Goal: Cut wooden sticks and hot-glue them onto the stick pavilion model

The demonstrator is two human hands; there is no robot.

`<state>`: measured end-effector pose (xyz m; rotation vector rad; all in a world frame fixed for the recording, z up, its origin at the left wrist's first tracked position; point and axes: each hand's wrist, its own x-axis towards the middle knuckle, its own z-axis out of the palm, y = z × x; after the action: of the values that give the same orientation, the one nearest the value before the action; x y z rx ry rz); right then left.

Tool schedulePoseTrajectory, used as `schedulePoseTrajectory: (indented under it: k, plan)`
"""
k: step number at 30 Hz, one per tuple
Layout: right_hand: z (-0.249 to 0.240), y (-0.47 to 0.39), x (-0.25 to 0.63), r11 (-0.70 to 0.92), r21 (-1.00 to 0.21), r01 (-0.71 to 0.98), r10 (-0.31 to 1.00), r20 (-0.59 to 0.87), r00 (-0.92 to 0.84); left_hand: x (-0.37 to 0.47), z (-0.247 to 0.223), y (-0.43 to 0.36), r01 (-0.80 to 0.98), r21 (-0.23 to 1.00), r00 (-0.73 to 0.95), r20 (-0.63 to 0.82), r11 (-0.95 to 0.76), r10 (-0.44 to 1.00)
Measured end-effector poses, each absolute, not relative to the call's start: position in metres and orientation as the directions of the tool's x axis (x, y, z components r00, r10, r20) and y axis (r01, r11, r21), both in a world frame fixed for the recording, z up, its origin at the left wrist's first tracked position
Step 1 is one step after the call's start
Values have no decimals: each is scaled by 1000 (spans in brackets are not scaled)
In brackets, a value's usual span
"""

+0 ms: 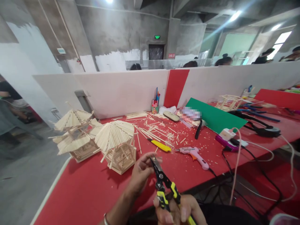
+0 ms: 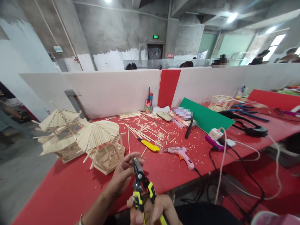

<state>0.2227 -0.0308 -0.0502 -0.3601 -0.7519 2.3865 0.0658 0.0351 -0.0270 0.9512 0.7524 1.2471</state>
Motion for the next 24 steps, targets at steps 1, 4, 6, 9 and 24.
schedulePoseTrajectory:
  k: [1, 4, 6, 9, 24]
  plan:
    - [-50, -32, 225, -625, -625, -467, 639, -66, -767, 64, -29, 33, -414, 908, 197, 25, 60, 980]
    - [-50, -35, 228, -515, -731, -448, 703, -61, -708, 60, -33, 32, -295, 955, 199, 23, 37, 980]
    - [-50, -38, 228, -440, -819, -369, 733, -90, -675, 58, -34, 31, -239, 971, 151, 34, 3, 988]
    - [-50, -44, 226, -310, -940, -144, 802, -177, -571, 54, -31, 24, -254, 967, 89, -10, 33, 996]
    - [-63, -52, 174, 69, -759, 648, 996, 84, -7, 31, -32, -13, 76, 989, 23, 125, -126, 992]
